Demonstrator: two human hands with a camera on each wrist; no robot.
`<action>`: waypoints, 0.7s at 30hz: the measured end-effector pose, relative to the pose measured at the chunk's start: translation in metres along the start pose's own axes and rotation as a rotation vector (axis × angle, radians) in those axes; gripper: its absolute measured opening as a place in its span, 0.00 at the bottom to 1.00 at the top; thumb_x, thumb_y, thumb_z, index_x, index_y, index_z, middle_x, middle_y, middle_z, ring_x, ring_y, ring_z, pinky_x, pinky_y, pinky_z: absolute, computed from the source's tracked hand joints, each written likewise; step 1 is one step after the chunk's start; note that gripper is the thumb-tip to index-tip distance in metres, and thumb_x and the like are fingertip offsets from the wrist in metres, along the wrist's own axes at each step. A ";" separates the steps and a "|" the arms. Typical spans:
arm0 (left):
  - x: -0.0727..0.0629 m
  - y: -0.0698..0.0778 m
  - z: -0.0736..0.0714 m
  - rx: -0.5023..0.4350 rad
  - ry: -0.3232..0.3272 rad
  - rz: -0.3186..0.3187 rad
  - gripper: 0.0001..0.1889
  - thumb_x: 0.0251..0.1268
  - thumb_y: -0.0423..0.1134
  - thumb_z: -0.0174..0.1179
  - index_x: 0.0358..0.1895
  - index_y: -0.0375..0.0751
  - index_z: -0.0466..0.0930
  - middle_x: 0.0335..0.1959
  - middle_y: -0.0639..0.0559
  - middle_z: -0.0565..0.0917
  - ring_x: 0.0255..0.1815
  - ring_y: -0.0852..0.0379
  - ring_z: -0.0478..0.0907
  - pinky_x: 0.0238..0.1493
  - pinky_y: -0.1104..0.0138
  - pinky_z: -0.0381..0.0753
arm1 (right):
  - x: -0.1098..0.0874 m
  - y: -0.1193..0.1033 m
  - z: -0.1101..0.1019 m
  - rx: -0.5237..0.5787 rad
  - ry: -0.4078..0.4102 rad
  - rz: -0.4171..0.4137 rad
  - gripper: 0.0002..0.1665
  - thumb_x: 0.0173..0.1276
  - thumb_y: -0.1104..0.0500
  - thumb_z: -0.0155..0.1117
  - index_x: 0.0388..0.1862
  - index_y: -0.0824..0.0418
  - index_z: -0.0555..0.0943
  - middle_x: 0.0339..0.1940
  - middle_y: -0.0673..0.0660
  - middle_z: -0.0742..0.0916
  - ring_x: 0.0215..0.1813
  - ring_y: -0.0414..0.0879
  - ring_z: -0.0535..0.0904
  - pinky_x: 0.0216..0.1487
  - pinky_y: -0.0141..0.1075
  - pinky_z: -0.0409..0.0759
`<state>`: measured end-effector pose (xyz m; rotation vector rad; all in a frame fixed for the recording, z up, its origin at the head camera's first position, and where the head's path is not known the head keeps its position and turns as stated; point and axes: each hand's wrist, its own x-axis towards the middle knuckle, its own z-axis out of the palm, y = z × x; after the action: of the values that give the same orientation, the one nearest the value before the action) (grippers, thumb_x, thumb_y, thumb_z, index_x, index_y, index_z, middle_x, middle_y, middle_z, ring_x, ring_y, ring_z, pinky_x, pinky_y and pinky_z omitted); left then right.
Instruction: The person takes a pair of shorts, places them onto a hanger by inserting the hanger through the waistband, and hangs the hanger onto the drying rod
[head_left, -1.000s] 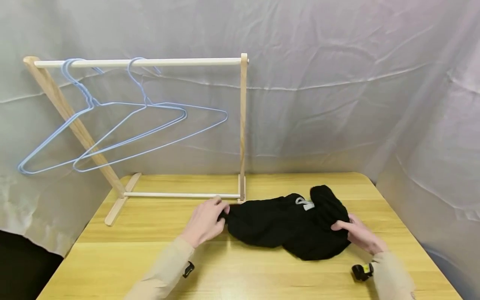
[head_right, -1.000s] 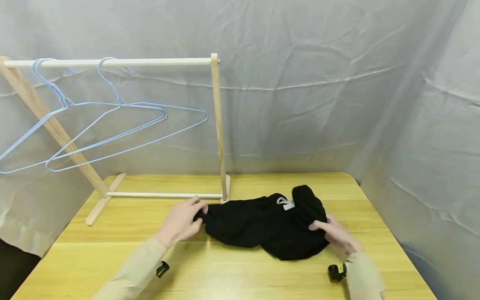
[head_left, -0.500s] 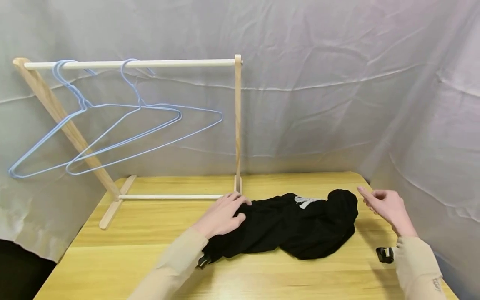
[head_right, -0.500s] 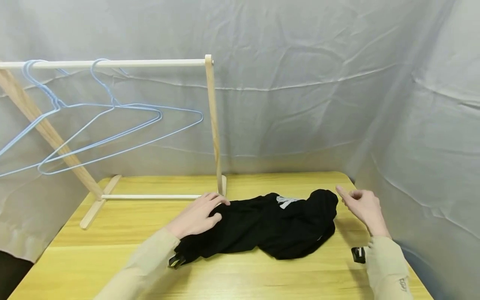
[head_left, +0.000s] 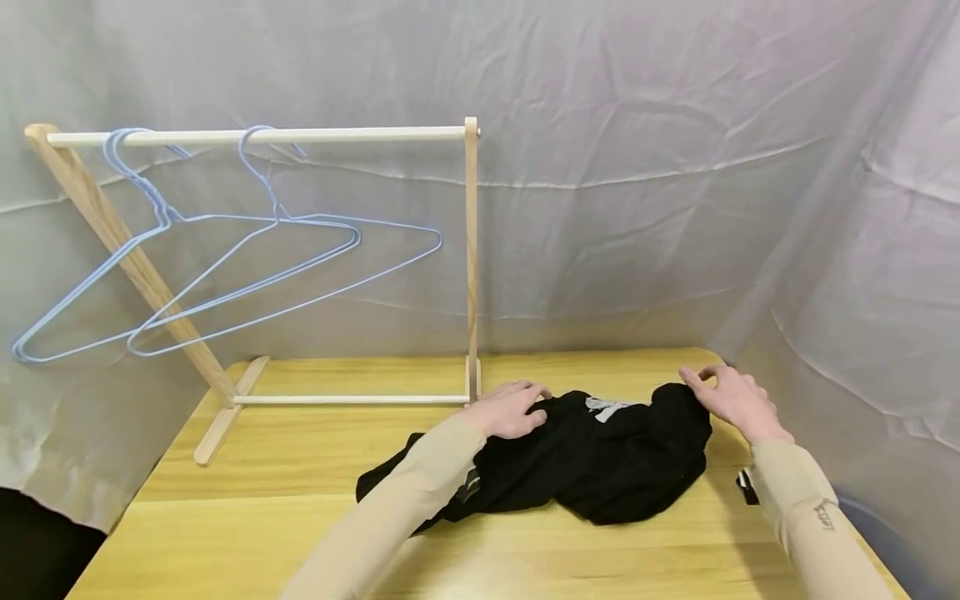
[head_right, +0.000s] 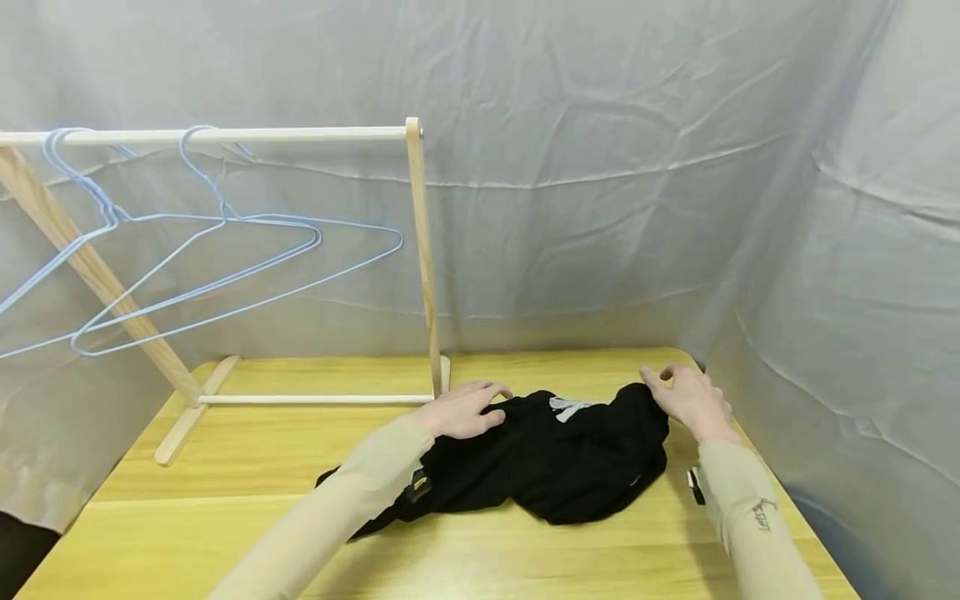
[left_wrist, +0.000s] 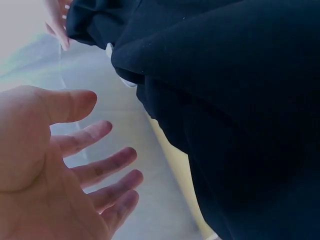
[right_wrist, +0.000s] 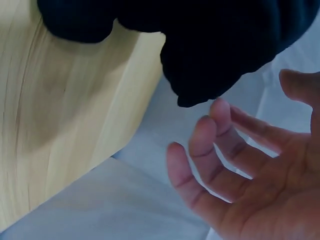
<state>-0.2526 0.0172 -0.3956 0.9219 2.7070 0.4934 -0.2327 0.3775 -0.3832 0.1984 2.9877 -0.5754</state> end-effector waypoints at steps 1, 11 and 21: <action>0.004 0.001 0.001 0.006 -0.006 -0.001 0.19 0.78 0.45 0.49 0.67 0.49 0.72 0.70 0.48 0.74 0.73 0.48 0.70 0.72 0.58 0.68 | 0.002 0.000 0.000 -0.013 -0.020 0.003 0.54 0.72 0.22 0.33 0.69 0.66 0.69 0.63 0.79 0.76 0.56 0.80 0.72 0.40 0.63 0.74; 0.032 0.010 0.010 -0.042 -0.076 0.023 0.14 0.76 0.40 0.52 0.60 0.46 0.76 0.64 0.47 0.79 0.66 0.53 0.75 0.66 0.67 0.72 | 0.015 0.001 0.005 0.070 -0.249 0.032 0.43 0.78 0.34 0.34 0.64 0.70 0.69 0.19 0.57 0.76 0.23 0.50 0.74 0.25 0.43 0.78; 0.049 0.014 0.028 -0.126 -0.072 -0.012 0.10 0.76 0.39 0.52 0.50 0.43 0.81 0.53 0.49 0.84 0.55 0.55 0.79 0.57 0.72 0.74 | 0.011 0.013 0.017 0.234 -0.441 0.062 0.39 0.79 0.40 0.37 0.74 0.68 0.60 0.34 0.66 0.78 0.28 0.55 0.77 0.32 0.48 0.84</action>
<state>-0.2736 0.0643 -0.4214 0.8730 2.5825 0.6080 -0.2408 0.3845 -0.4051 0.1553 2.4805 -0.8376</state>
